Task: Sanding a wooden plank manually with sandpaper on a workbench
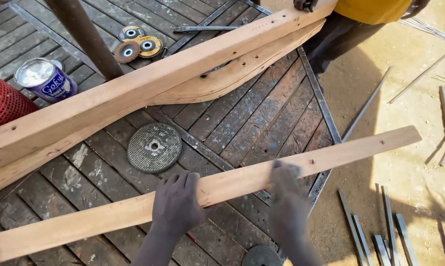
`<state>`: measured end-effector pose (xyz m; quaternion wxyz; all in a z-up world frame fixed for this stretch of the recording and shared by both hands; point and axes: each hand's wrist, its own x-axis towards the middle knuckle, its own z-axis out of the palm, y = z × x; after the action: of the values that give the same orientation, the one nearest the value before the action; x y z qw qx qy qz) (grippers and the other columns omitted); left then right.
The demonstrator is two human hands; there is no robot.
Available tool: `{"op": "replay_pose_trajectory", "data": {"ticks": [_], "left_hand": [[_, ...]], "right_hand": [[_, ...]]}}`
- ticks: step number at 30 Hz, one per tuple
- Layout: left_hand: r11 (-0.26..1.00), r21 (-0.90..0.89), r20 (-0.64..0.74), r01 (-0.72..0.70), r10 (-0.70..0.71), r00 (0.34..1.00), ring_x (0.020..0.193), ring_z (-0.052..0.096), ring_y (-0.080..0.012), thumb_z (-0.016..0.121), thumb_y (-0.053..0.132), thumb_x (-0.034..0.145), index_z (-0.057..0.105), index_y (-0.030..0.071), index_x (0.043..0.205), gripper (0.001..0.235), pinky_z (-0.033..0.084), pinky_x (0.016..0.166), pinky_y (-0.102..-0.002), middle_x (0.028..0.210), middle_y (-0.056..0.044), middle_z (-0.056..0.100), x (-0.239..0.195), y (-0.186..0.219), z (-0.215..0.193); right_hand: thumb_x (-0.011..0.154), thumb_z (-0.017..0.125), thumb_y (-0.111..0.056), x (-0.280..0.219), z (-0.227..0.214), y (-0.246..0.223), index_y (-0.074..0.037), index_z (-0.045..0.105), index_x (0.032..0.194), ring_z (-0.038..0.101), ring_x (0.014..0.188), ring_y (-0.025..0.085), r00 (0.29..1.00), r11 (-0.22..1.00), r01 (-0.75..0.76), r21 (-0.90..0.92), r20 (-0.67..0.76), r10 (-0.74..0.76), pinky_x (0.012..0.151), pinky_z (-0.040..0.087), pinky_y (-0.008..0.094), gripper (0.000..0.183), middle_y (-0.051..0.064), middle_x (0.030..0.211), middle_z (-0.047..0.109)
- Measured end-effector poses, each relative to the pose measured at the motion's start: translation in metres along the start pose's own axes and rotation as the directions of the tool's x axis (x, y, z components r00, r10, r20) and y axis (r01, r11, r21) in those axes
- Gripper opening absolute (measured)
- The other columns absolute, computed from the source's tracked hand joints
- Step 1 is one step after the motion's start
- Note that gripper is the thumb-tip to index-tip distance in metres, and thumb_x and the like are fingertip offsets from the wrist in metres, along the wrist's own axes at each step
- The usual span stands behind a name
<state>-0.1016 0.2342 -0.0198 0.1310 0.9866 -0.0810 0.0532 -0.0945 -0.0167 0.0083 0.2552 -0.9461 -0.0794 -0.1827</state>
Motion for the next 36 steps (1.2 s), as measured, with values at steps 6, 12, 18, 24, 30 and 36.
{"op": "replay_pose_trajectory", "data": {"ticks": [6,12,18,24,30,36], "left_hand": [[1.000,-0.017,-0.059,-0.023,0.022,0.998,0.081,0.064,-0.0367,0.083,0.059,0.062,0.058,0.017,0.099,0.062,0.048,0.067,-0.052,0.091,-0.007,0.067,0.008,-0.003,0.003],[0.998,0.034,-0.078,-0.045,0.048,0.996,0.081,0.062,-0.0341,0.087,0.058,0.053,0.060,0.014,0.098,0.069,0.047,0.072,-0.049,0.089,-0.007,0.066,0.001,-0.002,0.001],[0.997,-0.026,-0.142,-0.066,0.062,0.988,0.078,0.064,-0.0375,0.082,0.069,0.059,0.060,0.015,0.097,0.070,0.048,0.068,-0.052,0.086,-0.008,0.067,0.007,-0.002,0.004],[0.999,0.026,-0.112,-0.022,0.024,0.993,0.081,0.064,-0.0356,0.088,0.059,0.055,0.057,0.017,0.101,0.070,0.048,0.066,-0.051,0.090,-0.006,0.066,-0.008,-0.004,-0.003],[0.999,0.018,-0.116,-0.041,0.043,0.992,0.081,0.064,-0.0340,0.083,0.077,0.060,0.056,0.016,0.094,0.076,0.048,0.068,-0.049,0.089,-0.007,0.065,0.001,-0.005,0.002],[0.999,0.004,-0.107,-0.045,0.045,0.993,0.082,0.063,-0.0326,0.088,0.070,0.054,0.060,0.015,0.101,0.077,0.049,0.070,-0.048,0.092,-0.006,0.065,-0.002,-0.003,0.006]], "right_hand": [[0.090,0.053,-0.002,0.000,-0.018,0.002,-0.013,0.067,0.130,0.057,0.135,0.027,0.925,0.937,0.347,0.042,0.149,-0.350,0.101,0.050,0.038,0.044,0.007,0.142,0.064],[0.078,0.067,-0.002,-0.026,0.010,0.023,-0.011,0.068,0.127,0.060,0.132,0.027,0.996,0.996,-0.073,-0.050,0.041,0.075,0.090,0.056,0.042,0.050,0.004,0.126,0.068],[0.100,0.049,-0.014,-0.005,-0.017,-0.016,-0.012,0.064,0.125,0.063,0.121,0.021,0.902,0.904,0.417,0.090,0.083,-0.424,0.087,0.050,0.036,0.029,0.003,0.131,0.065],[0.091,0.057,0.003,-0.009,-0.011,0.047,-0.005,0.065,0.105,0.060,0.127,0.033,0.996,0.998,0.059,0.028,-0.073,-0.057,0.104,0.048,0.044,0.018,0.013,0.127,0.068],[0.091,0.065,-0.035,-0.014,0.002,-0.010,-0.019,0.070,0.129,0.060,0.120,0.023,0.970,0.965,0.241,-0.101,0.051,-0.237,0.088,0.047,0.044,0.041,-0.002,0.136,0.066],[0.097,0.051,-0.008,0.005,-0.014,0.040,-0.009,0.068,0.095,0.061,0.122,0.030,0.995,0.985,-0.028,-0.173,0.093,0.044,0.100,0.048,0.050,0.017,0.005,0.133,0.069]]}}
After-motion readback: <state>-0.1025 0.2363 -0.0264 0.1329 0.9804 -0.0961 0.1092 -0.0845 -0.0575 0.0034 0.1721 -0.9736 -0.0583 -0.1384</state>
